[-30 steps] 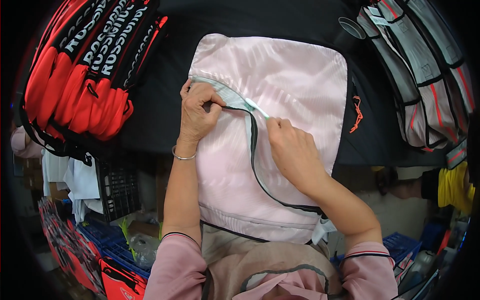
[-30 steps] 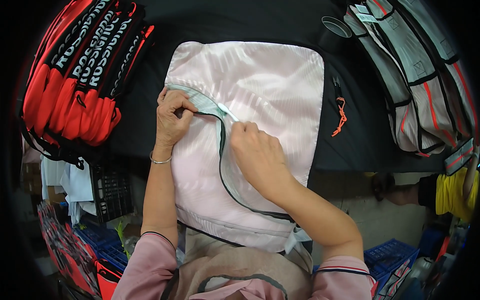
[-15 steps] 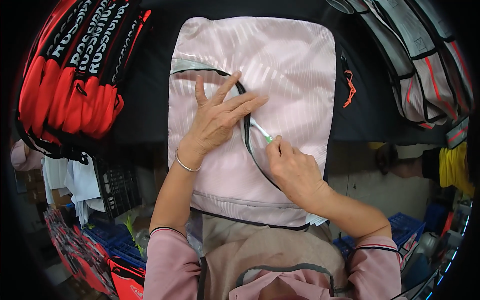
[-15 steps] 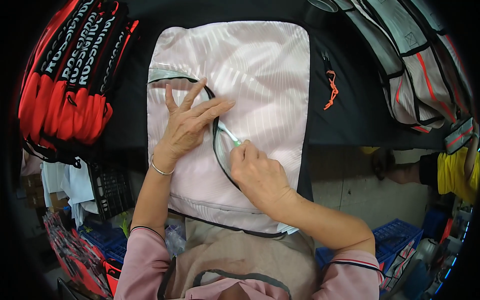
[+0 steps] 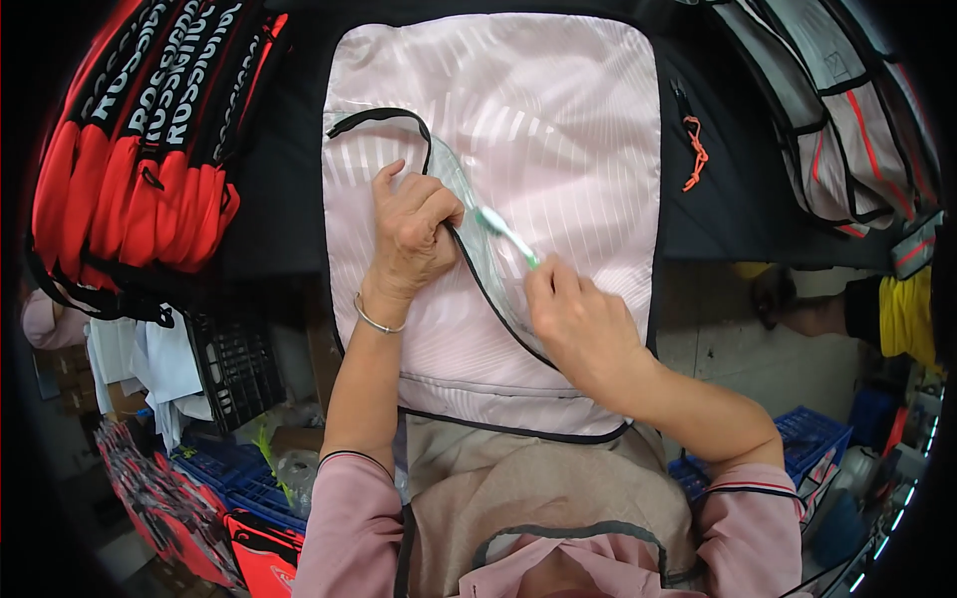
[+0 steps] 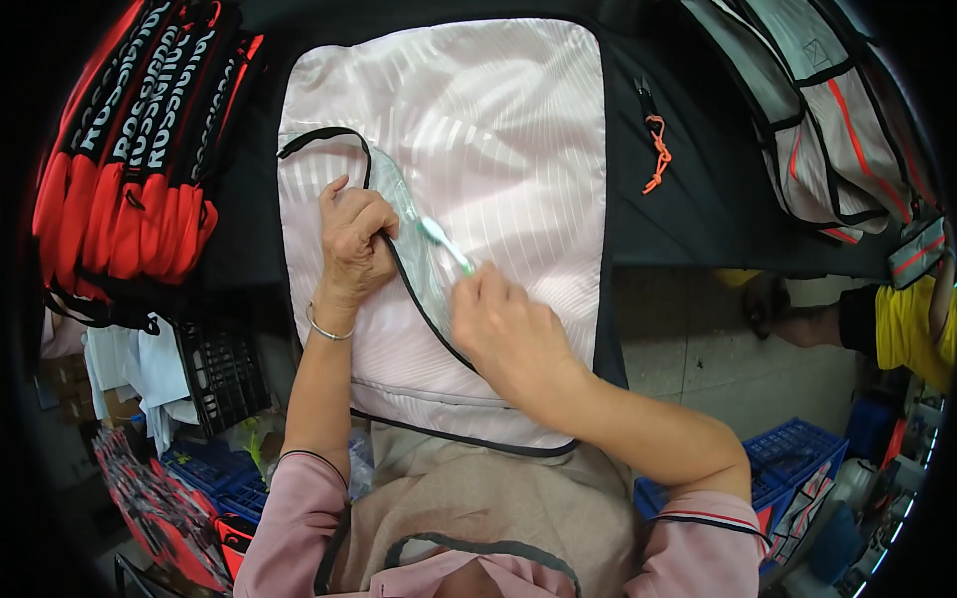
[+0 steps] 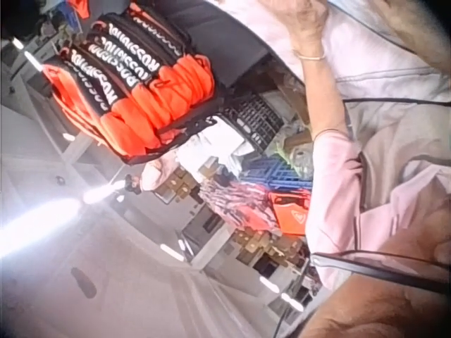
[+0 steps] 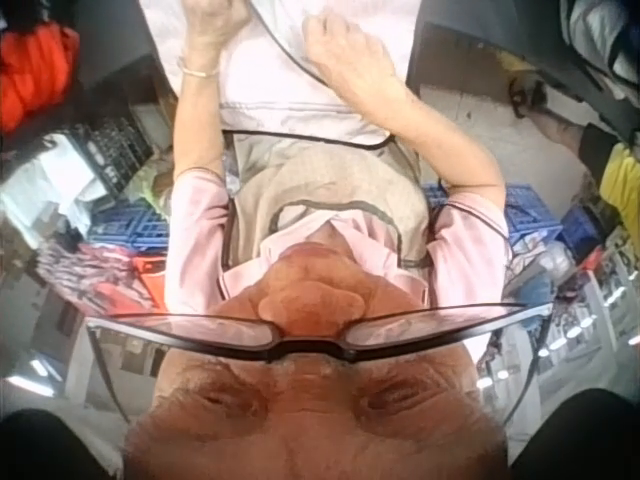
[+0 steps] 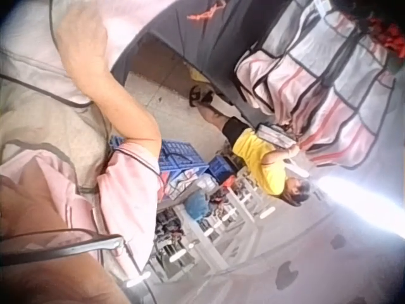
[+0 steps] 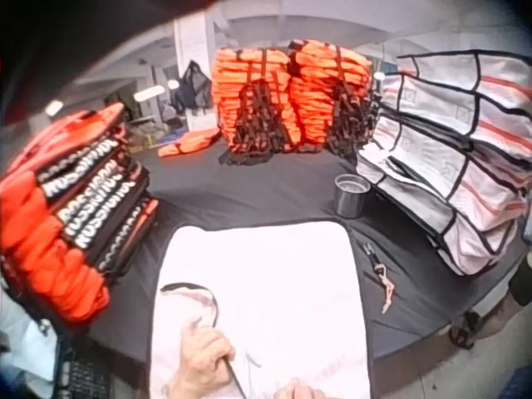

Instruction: Inspecting and cleaning bags with a small brush.

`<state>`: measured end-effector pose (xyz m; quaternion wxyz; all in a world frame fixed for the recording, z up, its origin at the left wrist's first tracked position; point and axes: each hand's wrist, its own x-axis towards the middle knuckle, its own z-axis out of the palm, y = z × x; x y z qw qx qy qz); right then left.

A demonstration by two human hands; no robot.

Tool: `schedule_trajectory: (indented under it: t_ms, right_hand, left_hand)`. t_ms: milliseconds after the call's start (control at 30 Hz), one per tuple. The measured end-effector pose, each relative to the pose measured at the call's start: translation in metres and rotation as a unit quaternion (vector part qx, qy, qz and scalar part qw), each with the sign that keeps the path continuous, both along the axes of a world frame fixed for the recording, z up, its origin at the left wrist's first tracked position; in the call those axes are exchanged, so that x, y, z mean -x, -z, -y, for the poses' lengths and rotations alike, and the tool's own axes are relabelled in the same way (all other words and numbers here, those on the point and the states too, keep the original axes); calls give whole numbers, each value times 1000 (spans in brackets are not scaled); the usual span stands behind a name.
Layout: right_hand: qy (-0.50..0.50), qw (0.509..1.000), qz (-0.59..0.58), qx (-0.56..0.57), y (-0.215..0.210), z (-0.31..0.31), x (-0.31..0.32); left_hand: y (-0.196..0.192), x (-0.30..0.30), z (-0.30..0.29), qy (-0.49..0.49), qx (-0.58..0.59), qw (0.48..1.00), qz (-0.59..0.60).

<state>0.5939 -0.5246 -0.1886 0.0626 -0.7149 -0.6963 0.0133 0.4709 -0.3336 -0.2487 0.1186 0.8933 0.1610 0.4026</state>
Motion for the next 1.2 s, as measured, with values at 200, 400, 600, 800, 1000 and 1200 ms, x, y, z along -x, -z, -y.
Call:
schedule_trajectory:
  t_ms: [200,400,600,800,1000,1200]
  right_hand:
    - [-58,998,25,18,-6,28,-3]
    - [-44,999,17,26,3,38,0]
    - [-95,992,20,75,-2,73,-13]
    - [-101,993,-3,57,-9,48,-28]
    - [-171,980,43,97,-7,71,-36]
    - [-212,971,20,112,-24,68,-53]
  left_hand:
    - [2,2,1,-14,12,1000,5]
    - [4,2,1,-14,9,999,31]
    - [0,10,13,3,2,999,-36]
    - [2,39,78,78,-14,988,-133]
    - [15,47,79,88,-1,989,-120]
    - [12,42,89,95,-13,989,-117]
